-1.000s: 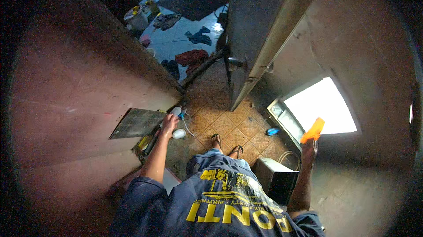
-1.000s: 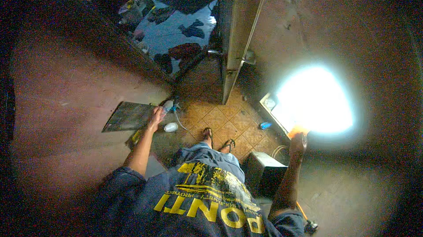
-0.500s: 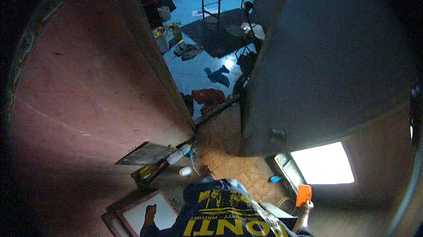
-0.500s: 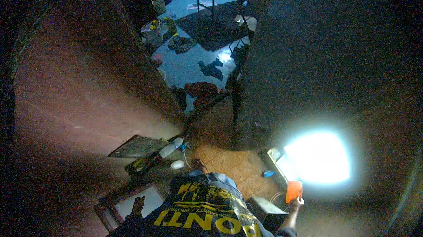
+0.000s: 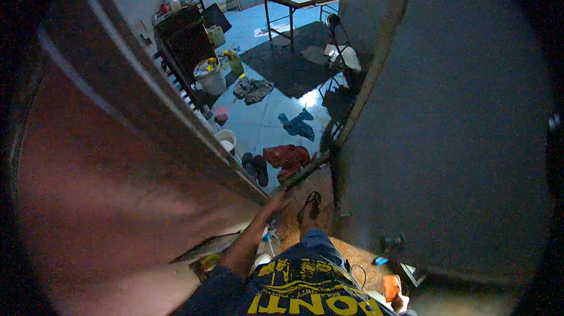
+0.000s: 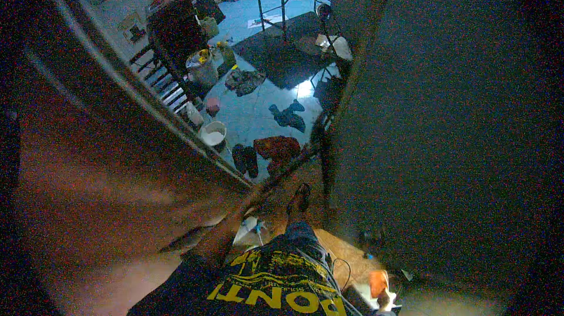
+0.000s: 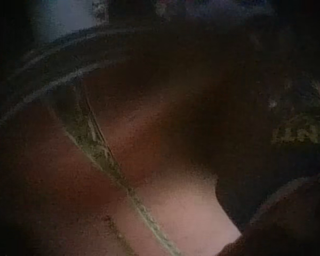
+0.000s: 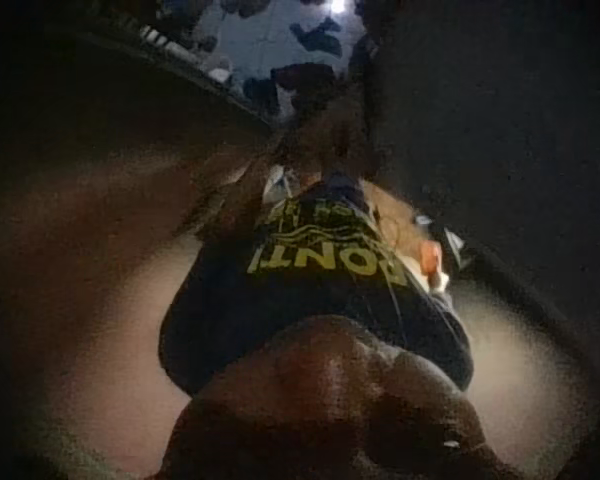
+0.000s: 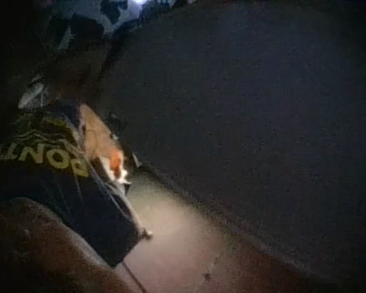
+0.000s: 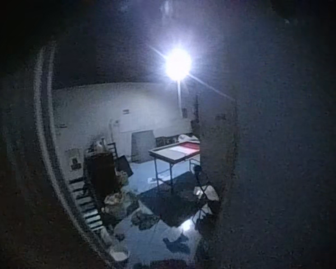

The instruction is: The person washes an orange sponge under a tap, then moves to a workshop area. They pick up a red paint container and use the sponge to apply red paint onto a mesh screen stretched in a wooden frame.

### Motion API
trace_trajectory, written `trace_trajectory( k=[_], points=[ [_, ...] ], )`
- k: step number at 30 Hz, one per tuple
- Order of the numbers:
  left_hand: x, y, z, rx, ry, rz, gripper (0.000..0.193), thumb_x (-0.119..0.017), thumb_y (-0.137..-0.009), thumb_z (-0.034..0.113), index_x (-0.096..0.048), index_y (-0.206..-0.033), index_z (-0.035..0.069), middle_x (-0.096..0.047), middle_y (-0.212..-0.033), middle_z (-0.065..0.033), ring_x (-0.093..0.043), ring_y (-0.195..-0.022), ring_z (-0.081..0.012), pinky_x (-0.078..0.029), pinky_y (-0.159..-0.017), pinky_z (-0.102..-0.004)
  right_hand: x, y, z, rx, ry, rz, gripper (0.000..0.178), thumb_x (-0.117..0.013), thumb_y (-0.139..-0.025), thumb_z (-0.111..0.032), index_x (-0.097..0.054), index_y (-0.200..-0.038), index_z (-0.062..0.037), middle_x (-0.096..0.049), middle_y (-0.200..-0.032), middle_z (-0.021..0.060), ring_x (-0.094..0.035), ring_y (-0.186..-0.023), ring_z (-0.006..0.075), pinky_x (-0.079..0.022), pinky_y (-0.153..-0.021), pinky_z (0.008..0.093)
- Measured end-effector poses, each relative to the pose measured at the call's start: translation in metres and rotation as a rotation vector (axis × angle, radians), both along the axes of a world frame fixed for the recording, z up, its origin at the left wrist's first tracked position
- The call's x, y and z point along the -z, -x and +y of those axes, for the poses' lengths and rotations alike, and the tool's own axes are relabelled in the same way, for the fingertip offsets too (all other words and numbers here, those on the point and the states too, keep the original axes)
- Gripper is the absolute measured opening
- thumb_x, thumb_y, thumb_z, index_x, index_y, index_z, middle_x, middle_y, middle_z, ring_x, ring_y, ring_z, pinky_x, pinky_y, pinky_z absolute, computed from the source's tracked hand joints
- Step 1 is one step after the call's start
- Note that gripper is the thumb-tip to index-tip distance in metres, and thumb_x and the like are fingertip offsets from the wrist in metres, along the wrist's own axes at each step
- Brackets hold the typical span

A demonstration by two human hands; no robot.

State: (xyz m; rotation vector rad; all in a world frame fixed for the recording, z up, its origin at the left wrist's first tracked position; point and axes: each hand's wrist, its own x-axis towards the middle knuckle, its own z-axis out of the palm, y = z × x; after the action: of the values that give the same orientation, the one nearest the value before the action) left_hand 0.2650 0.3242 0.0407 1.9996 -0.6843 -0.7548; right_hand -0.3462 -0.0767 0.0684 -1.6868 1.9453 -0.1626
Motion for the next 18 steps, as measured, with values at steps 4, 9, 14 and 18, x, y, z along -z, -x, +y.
trace_trajectory(
  k=[4,9,14,18],
  points=[
    [-0.038,-0.159,-0.091,-0.086,-0.119,-0.132,0.057,-0.061,-0.087,0.038,-0.048,-0.128,0.000,-0.053,-0.127,-0.0219,-0.052,-0.116,-0.0357,-0.045,-0.093,-0.0452,0.029,-0.147,0.023,-0.132,-0.091,-0.038,0.021,-0.056,-0.091,-0.020,-0.061,-0.082,-0.0021,-0.057,-0.065,0.0033,-0.053,-0.054,0.0168,-0.043,-0.048,0.0322],
    [0.009,-0.316,-0.085,-0.194,-0.443,0.009,0.072,-0.056,-0.083,0.057,-0.048,-0.129,0.002,-0.052,-0.129,-0.0212,-0.052,-0.116,-0.0388,-0.044,-0.095,-0.0484,0.037,-0.344,0.006,-0.405,-0.211,-0.157,0.019,-0.056,-0.090,-0.019,-0.061,-0.082,-0.0023,-0.057,-0.067,0.0034,-0.053,-0.056,0.0172,-0.043,-0.050,0.0319],
    [0.059,-0.350,-0.026,-0.185,-0.482,0.160,0.067,-0.061,-0.080,0.054,-0.052,-0.126,0.007,-0.059,-0.121,-0.0185,-0.057,-0.108,-0.0377,-0.046,-0.092,-0.0460,-0.005,-0.499,-0.043,-0.577,-0.250,-0.287,0.017,-0.057,-0.089,-0.018,-0.061,-0.083,-0.0025,-0.057,-0.068,0.0035,-0.053,-0.058,0.0175,-0.043,-0.052,0.0316],
    [0.082,-0.327,0.061,-0.362,-0.712,0.272,0.058,-0.059,-0.084,0.046,-0.057,-0.119,-0.001,-0.062,-0.112,-0.0222,-0.061,-0.102,-0.0361,-0.048,-0.087,-0.0450,-0.023,-0.591,-0.059,-0.661,-0.302,-0.357,0.016,-0.057,-0.089,-0.017,-0.060,-0.083,-0.0026,-0.057,-0.069,0.0036,-0.053,-0.060,0.0178,-0.043,-0.054,0.0314]
  ],
)
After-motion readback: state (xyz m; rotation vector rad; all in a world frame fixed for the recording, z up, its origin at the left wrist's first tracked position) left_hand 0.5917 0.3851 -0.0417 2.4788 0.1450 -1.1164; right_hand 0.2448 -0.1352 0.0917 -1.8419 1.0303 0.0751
